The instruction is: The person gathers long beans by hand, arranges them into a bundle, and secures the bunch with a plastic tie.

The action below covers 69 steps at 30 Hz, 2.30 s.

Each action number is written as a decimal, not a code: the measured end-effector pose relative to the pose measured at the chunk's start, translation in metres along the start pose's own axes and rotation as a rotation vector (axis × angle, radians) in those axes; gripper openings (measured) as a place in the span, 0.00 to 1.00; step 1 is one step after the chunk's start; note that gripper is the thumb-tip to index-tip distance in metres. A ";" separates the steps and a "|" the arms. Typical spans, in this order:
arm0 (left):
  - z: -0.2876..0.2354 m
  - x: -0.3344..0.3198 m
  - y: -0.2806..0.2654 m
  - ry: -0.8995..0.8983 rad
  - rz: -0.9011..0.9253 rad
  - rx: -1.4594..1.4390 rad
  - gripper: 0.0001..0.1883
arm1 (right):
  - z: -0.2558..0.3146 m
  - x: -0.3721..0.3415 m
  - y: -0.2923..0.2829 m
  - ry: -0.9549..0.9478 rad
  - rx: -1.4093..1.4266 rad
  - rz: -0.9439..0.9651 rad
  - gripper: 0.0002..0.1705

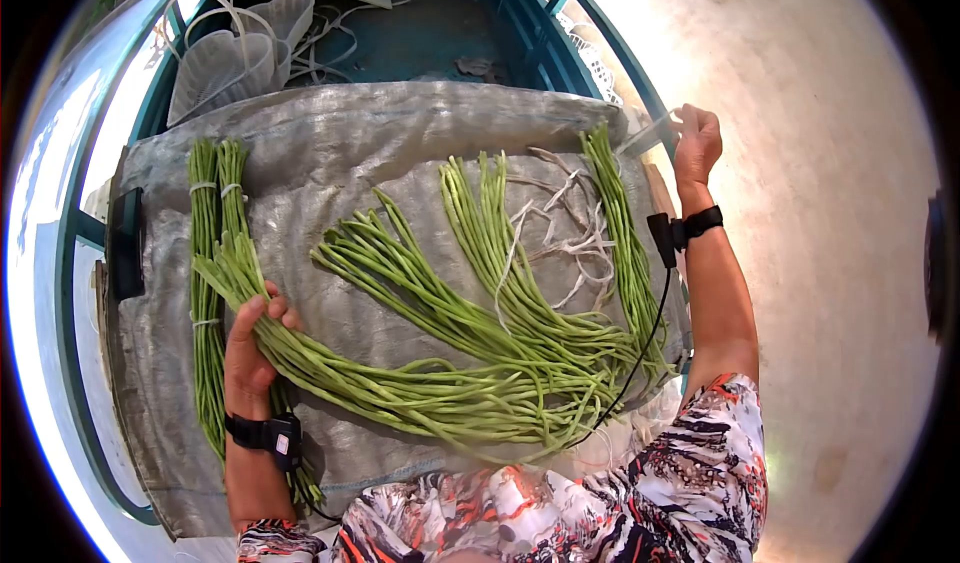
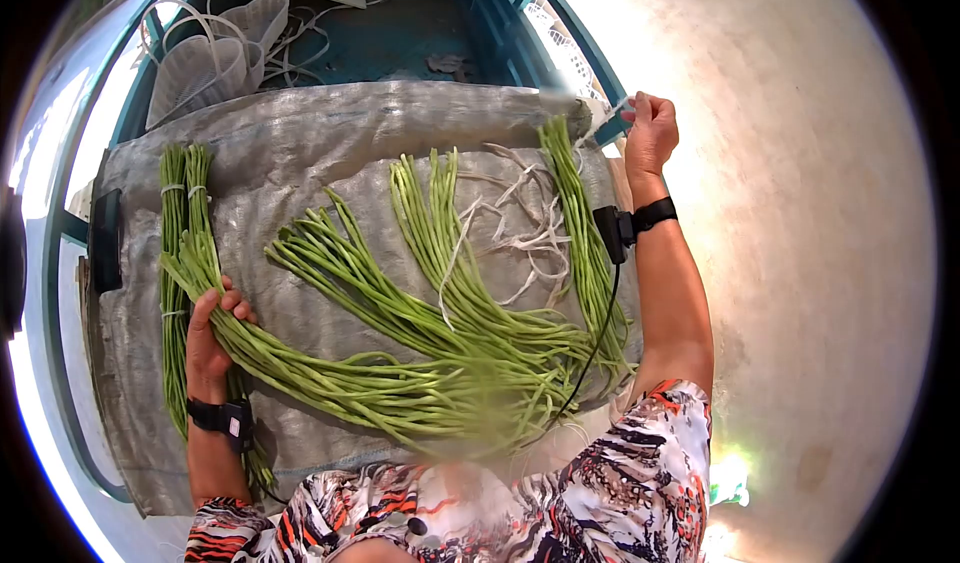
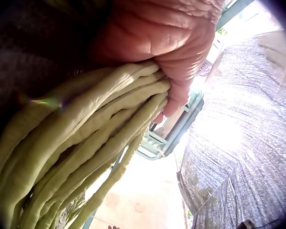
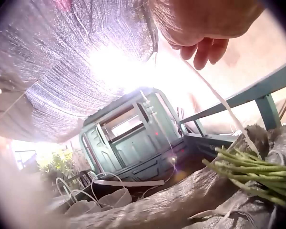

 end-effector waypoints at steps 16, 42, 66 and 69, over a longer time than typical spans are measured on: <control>0.001 0.003 -0.004 -0.005 -0.003 -0.011 0.12 | -0.018 -0.140 -0.053 -0.083 -0.795 0.593 0.15; 0.000 0.010 -0.008 -0.040 0.114 -0.096 0.10 | 0.089 -0.152 -0.048 0.719 0.714 0.448 0.07; -0.003 0.005 -0.002 0.022 0.199 -0.180 0.15 | 0.210 -0.412 0.028 -0.142 0.192 0.997 0.15; -0.003 0.005 0.000 0.036 0.225 -0.184 0.16 | 0.207 -0.416 0.025 -0.064 0.192 1.019 0.15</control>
Point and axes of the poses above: each hand's wrist, its own x-axis towards the middle knuckle, its own y-axis out of the palm, z = x × y, the point moved 4 cm from there along x, towards the middle knuckle, and after that the axes turned 3 degrees about -z, right-handed, at the moved point
